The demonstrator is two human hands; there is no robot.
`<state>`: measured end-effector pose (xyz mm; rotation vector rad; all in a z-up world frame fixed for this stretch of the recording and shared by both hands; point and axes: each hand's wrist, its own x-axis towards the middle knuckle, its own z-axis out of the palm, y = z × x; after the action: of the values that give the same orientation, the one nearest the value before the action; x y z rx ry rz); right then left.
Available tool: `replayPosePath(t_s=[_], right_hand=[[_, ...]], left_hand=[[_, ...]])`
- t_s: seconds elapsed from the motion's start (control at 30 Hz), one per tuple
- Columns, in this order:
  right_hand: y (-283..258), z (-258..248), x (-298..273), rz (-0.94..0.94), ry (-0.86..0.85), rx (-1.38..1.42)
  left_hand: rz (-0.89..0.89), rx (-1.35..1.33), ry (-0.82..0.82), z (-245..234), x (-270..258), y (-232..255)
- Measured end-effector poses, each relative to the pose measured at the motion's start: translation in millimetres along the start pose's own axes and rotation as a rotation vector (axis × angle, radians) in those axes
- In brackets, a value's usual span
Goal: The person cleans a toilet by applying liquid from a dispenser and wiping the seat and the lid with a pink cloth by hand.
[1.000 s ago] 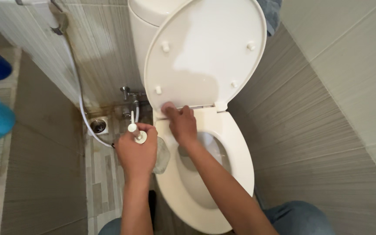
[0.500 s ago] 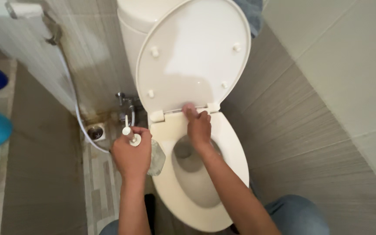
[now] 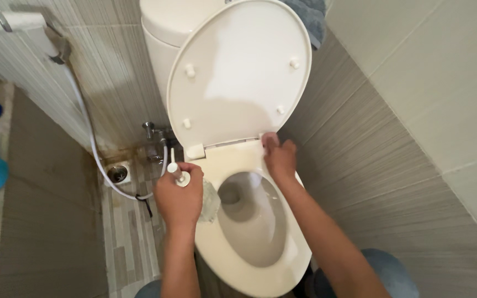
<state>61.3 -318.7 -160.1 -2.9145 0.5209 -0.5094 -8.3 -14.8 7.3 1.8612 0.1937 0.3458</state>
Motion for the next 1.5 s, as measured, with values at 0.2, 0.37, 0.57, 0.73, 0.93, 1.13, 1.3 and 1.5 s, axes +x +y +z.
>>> replayPosePath(t_s=[0.2, 0.37, 0.57, 0.73, 0.93, 1.13, 1.3, 1.5], right_hand=[[-3, -5, 6, 0.063, 0.023, -0.027], [-25, -9, -20, 0.048, 0.010, 0.078], [-56, 7, -15, 0.360, 0.052, 0.259], [-127, 8, -35, -0.007, -0.027, 0.318], [-186, -17, -42, 0.239, -0.338, 0.760], [-187, -14, -51, -0.227, 0.021, 0.584], [-200, -5, -43, -0.339, 0.144, 0.548], [-169, -15, -16, -0.157, 0.389, 0.571]], left_hand=[[-0.005, 0.056, 0.004, 9, 4, -2], [0.016, 0.047, -0.014, 7, 0, -1], [0.032, 0.060, 0.018, 10, -1, -2], [0.057, 0.112, 0.039, 11, 3, -13], [0.069, 0.090, 0.071, 1, 6, -17], [0.046, 0.003, 0.056, -15, 14, -13], [0.043, 0.027, 0.060, -21, 13, -16], [0.021, 0.029, 0.082, -29, 13, -13]])
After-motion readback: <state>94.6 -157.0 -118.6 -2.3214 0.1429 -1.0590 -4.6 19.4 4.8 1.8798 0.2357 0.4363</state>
